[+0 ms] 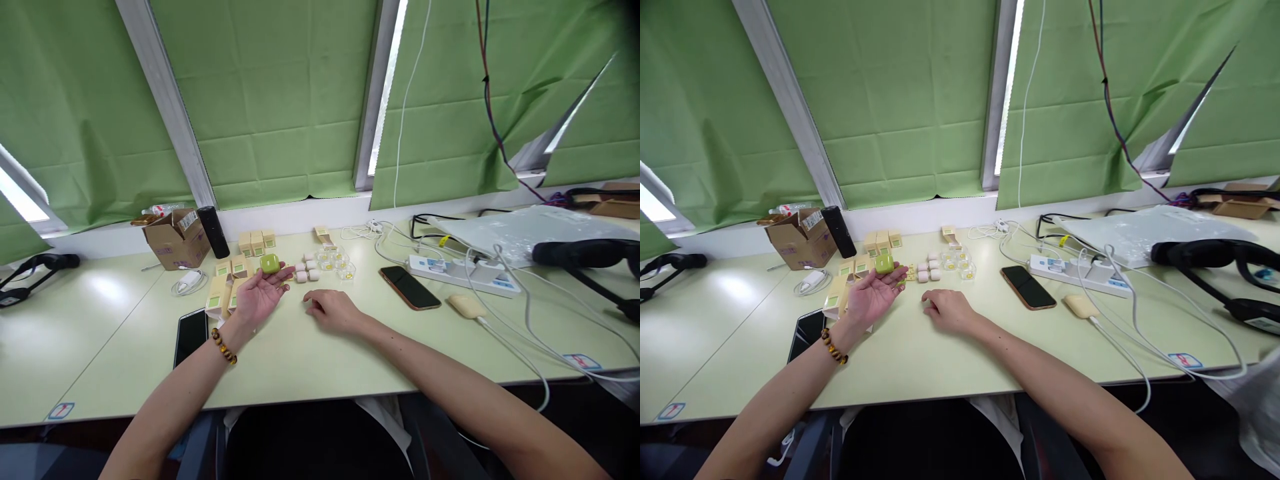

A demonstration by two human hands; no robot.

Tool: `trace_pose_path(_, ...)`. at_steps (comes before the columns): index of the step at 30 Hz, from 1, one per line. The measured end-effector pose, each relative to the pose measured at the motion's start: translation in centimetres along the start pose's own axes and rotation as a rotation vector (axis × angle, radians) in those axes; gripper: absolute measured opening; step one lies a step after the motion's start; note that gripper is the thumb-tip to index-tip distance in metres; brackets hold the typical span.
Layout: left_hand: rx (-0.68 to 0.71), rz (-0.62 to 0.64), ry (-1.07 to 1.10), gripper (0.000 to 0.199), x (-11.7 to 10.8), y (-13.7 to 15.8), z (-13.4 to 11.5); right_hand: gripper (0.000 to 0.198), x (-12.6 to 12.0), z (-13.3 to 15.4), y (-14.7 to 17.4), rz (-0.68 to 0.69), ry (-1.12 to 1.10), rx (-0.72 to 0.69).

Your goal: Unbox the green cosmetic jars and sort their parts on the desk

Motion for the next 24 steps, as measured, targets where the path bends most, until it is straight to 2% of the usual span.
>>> trace_pose_path(6,0.051,0.025,-0.030,0.052,-0.1,-0.1,-0.3,0.027,-0.1,0.1,0.1,0.002,0.002,-0.022)
trace_pose_path(8,0.118,-0.046,-0.140,0.050,-0.3,-0.4,-0.9,0.026,0.0,0.1,0.2,-0.001,0.003,-0.033)
trace_pose_path(11,0.328,-0.292,-0.547,0.051,-1.3,-1.2,-2.5,0.024,0.2,0.2,0.2,-0.010,0.010,-0.060)
trace_pose_path(13,0.489,-0.402,-0.872,0.046,-2.0,-1.8,-3.8,0.023,0.2,0.3,0.3,-0.015,0.017,-0.073)
trace_pose_path(15,0.614,-0.401,-1.095,0.042,-2.7,-2.7,-5.0,0.023,0.2,0.4,0.3,-0.012,0.024,-0.070)
trace_pose_path(17,0.674,-0.346,-1.261,0.040,-3.4,-4.1,-6.0,0.023,0.1,0.5,0.3,-0.006,0.028,-0.064)
trace_pose_path(19,0.644,-0.259,-1.416,0.040,-4.0,-6.1,-6.5,0.023,0.1,0.6,0.2,-0.006,0.028,-0.066)
trace_pose_path(20,0.581,-0.213,-1.497,0.040,-4.2,-7.3,-6.6,0.023,0.0,0.6,0.2,-0.007,0.027,-0.067)
trace_pose_path(24,0.179,-0.074,-1.753,0.033,-4.9,-12.0,-6.2,0.023,-0.1,0.6,0.3,-0.005,0.025,-0.069)
Point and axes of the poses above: each hand's wrist, its own y-axis away from the middle knuckle, its own x-axis out of the palm, z = x × y, the point moved 1 cm from there along -y, towards the middle knuckle, and after that the axes turned 4 degrees about -z, right-handed, at the moved point
